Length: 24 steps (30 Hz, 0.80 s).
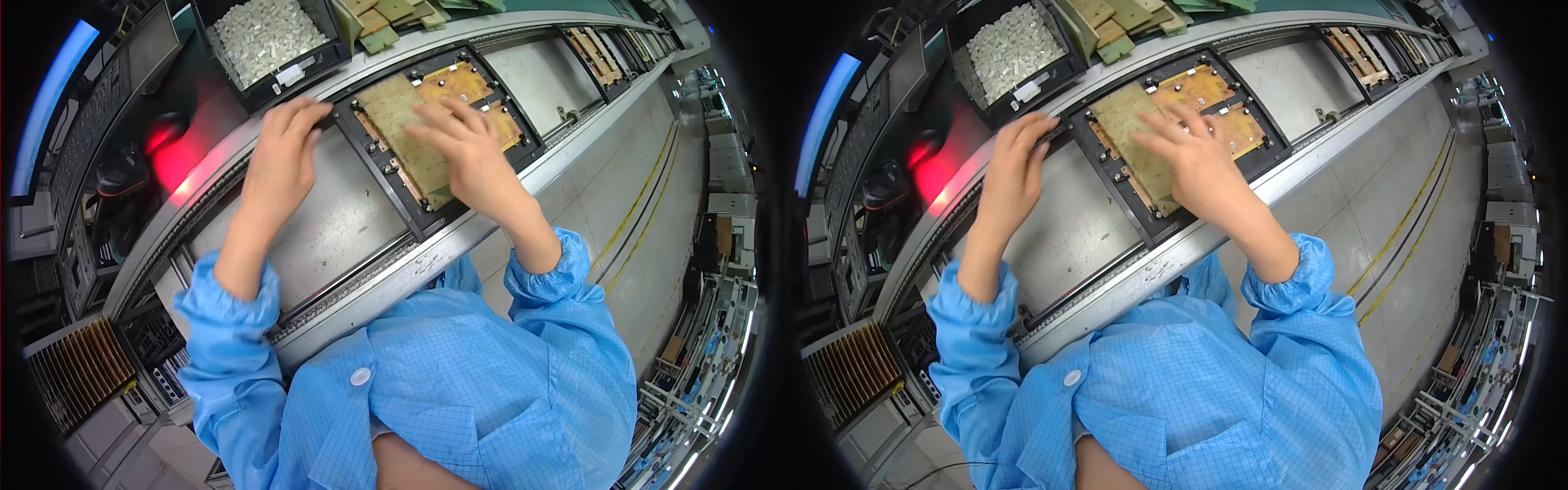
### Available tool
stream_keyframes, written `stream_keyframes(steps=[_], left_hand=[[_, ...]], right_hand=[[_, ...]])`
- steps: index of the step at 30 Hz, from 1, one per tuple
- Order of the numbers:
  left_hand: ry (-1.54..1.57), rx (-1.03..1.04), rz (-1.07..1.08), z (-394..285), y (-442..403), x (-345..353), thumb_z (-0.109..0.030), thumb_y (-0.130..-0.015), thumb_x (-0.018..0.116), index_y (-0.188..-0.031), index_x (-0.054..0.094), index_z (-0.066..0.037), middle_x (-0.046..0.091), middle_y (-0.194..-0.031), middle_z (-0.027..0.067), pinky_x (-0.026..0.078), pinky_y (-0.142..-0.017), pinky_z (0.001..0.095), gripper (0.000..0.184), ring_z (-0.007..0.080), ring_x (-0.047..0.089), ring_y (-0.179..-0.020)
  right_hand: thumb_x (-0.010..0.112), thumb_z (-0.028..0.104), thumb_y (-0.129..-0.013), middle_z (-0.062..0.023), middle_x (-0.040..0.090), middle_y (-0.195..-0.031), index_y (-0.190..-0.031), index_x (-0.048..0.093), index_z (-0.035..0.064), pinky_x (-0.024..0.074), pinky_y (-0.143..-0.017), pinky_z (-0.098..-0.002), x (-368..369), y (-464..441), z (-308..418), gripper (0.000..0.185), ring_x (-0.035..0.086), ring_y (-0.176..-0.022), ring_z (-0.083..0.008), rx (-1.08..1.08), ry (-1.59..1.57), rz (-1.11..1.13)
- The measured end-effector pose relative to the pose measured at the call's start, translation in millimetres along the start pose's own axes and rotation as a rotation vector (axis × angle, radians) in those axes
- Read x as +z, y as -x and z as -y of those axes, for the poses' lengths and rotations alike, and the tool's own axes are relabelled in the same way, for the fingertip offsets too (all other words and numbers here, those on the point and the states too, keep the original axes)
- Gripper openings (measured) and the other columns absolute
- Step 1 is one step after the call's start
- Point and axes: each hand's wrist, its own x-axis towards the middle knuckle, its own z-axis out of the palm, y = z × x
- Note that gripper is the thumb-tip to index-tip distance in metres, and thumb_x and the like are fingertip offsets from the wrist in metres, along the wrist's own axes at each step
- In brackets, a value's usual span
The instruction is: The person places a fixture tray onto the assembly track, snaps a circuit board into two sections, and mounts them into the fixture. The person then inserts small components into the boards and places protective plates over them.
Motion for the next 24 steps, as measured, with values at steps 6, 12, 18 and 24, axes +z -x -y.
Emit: stream_keyframes(steps=[6, 12, 18, 24], left_hand=[[-0.015, -0.153, 0.142, -50, 62, -86, 0.006, -0.085, 0.060, -0.107, 0.066, -0.001, 0.061, -0.120, 0.0190, 0.045, -0.098, 0.0441, 0.023, 0.0389, 0.057, -0.114], [-0.135, -0.483, 0.043, -92, 143, -108, 0.002, -0.088, 0.061, -0.107, 0.066, -0.001, 0.061, -0.124, 0.0181, 0.043, -0.101, 0.0430, 0.020, 0.0376, 0.056, -0.118], [-0.376, -0.876, -0.190, -103, 229, -67, -0.005, -0.095, 0.059, -0.112, 0.065, 0.000, 0.057, -0.130, 0.0180, 0.044, -0.100, 0.0440, 0.018, 0.0346, 0.051, -0.122], [-0.374, -0.890, -0.315, -102, 252, -61, -0.005, -0.095, 0.060, -0.110, 0.066, 0.001, 0.059, -0.129, 0.0173, 0.044, -0.100, 0.0417, 0.016, 0.0326, 0.053, -0.120]], right_hand=[[0.057, -0.011, -0.070, -0.0053, 0.059, -0.133, -0.124, 0.064, 0.0088, 0.0267, -0.115, -0.0537, 2, -11, -11, 0.057, 0.051, -0.131, -0.0225, -0.129, -0.019, 0.215], [0.066, 0.009, -0.086, -0.0121, 0.067, -0.107, -0.117, 0.068, 0.0068, 0.0410, -0.095, -0.0462, -30, -86, -49, 0.031, 0.060, -0.104, -0.0302, -0.038, -0.086, 0.375], [0.075, 0.037, -0.085, -0.0220, 0.061, -0.110, -0.119, 0.066, 0.0028, 0.0495, -0.092, -0.0447, 30, -183, -113, 0.049, 0.058, -0.105, -0.0392, 0.003, 0.004, -0.241], [0.075, 0.041, -0.082, -0.0232, 0.060, -0.112, -0.110, 0.072, 0.0053, 0.0488, -0.093, -0.0463, 55, -212, -119, 0.045, 0.056, -0.108, -0.0392, 0.178, 0.152, -0.145]])
